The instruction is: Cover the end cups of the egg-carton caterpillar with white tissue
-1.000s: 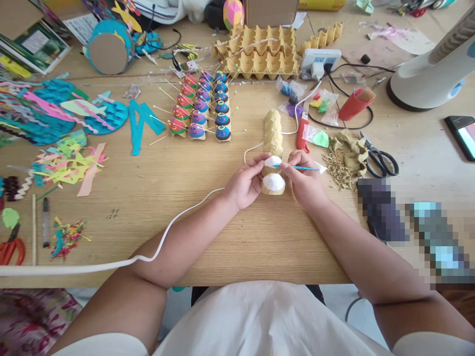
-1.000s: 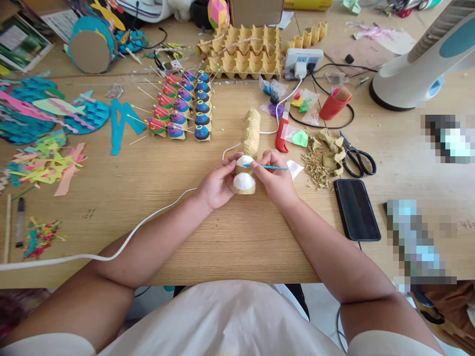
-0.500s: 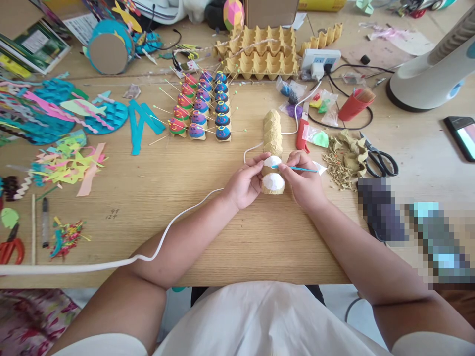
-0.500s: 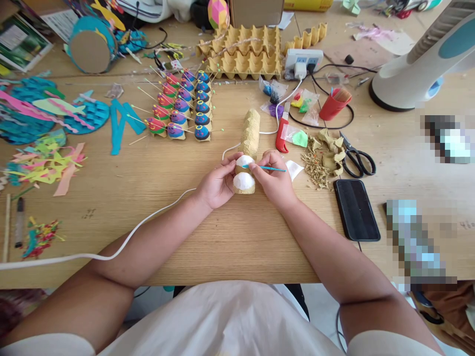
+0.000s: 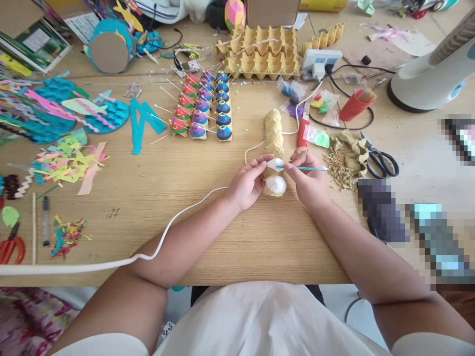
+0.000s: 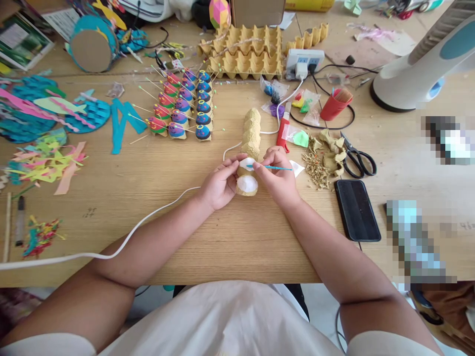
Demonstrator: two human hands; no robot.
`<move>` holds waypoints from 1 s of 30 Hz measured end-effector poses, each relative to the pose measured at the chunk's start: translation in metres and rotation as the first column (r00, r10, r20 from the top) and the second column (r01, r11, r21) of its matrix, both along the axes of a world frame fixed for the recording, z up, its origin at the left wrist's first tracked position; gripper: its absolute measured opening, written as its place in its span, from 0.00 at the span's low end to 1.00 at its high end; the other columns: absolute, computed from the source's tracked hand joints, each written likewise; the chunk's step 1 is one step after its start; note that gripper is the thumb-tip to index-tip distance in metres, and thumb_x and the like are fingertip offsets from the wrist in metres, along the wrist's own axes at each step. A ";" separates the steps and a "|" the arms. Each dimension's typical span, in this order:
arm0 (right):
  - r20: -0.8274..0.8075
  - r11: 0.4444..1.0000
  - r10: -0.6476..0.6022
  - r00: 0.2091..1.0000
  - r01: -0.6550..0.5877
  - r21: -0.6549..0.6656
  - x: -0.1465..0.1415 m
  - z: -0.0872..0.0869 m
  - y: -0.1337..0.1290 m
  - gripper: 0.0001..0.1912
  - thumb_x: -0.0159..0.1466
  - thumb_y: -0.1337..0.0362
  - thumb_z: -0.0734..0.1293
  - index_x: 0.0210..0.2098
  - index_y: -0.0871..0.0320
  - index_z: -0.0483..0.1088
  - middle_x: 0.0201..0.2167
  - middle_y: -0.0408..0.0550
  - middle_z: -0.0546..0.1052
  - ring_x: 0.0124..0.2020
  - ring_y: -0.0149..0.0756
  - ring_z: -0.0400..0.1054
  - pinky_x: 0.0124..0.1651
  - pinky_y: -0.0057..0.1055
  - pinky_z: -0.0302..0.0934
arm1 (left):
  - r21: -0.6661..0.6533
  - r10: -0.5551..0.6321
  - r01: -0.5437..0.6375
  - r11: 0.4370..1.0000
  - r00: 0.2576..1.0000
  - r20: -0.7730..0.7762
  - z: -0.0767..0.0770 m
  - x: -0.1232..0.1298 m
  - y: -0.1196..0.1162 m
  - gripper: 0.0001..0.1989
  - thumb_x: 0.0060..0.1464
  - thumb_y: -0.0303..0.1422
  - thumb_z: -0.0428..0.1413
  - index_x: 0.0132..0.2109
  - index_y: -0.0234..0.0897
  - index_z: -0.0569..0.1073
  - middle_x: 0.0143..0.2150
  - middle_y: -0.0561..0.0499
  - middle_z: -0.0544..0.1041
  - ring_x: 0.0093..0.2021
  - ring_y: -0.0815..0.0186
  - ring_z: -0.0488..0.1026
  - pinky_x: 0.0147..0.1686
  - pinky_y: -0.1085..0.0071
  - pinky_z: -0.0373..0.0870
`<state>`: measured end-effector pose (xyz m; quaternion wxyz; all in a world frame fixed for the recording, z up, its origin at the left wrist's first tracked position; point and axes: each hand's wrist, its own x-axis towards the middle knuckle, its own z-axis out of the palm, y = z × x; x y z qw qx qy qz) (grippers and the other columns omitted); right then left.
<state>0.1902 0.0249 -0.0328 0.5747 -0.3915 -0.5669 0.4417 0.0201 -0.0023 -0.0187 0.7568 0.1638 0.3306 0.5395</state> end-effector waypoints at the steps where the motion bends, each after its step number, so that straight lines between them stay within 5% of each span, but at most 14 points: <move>1: 0.011 1.000 -0.002 1.000 0.002 0.005 0.001 -0.002 0.001 0.23 0.58 0.48 0.82 0.28 0.52 0.69 0.38 0.42 0.66 0.42 0.36 0.64 0.54 0.40 0.64 | -0.001 0.002 -0.002 1.000 1.000 -0.002 0.000 0.000 0.000 0.10 0.68 0.25 0.57 0.46 0.38 0.84 0.40 0.52 0.86 0.36 0.72 0.80 0.39 0.76 0.73; 12: 0.121 0.999 -0.014 0.993 0.008 0.048 0.002 -0.001 0.000 0.18 0.62 0.58 0.78 0.28 0.52 0.66 0.35 0.42 0.66 0.41 0.37 0.63 0.51 0.40 0.63 | 0.023 -0.011 0.013 1.000 0.998 -0.061 -0.004 0.001 0.001 0.11 0.68 0.24 0.58 0.47 0.39 0.84 0.41 0.52 0.86 0.38 0.71 0.79 0.42 0.74 0.73; 30: 0.160 0.989 -0.038 0.986 0.014 0.146 0.002 0.004 -0.003 0.22 0.63 0.49 0.80 0.28 0.52 0.67 0.37 0.43 0.67 0.43 0.38 0.65 0.53 0.42 0.64 | 0.037 -0.006 0.010 0.999 0.995 -0.099 -0.005 0.003 -0.002 0.08 0.66 0.27 0.61 0.48 0.41 0.84 0.42 0.52 0.86 0.38 0.72 0.80 0.40 0.76 0.74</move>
